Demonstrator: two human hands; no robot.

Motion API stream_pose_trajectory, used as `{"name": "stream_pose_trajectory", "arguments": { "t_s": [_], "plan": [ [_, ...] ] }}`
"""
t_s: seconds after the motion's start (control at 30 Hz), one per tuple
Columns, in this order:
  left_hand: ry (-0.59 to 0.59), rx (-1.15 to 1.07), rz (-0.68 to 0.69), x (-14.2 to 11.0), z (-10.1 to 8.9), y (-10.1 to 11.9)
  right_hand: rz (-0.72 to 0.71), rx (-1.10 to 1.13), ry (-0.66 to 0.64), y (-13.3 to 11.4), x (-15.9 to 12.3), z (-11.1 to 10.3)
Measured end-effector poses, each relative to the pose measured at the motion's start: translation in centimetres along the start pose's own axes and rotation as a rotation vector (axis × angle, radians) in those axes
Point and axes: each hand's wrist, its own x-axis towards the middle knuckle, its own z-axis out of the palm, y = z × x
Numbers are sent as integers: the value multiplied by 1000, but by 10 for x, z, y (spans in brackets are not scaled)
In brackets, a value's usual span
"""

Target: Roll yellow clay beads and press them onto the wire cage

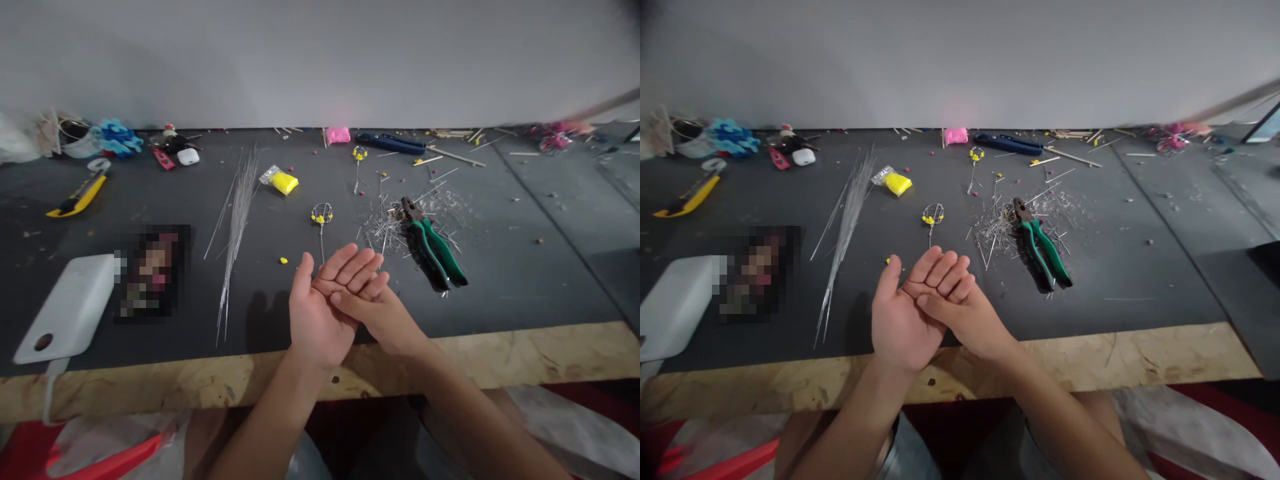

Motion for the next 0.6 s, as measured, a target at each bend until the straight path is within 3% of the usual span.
{"name": "stream_pose_trajectory", "arguments": {
  "t_s": [0.17,0.27,0.47,0.6],
  "plan": [
    [-79,41,38,-3,0,3,38,51,-68,-2,0,-5],
    [-115,39,29,-3,0,3,54,22,-45,-5,1,-8],
    [-141,26,9,-5,0,2,200,-32,-38,-11,0,-11],
    [-118,22,7,-6,2,1,175,-25,-35,-13,0,-9]
  ]
}}
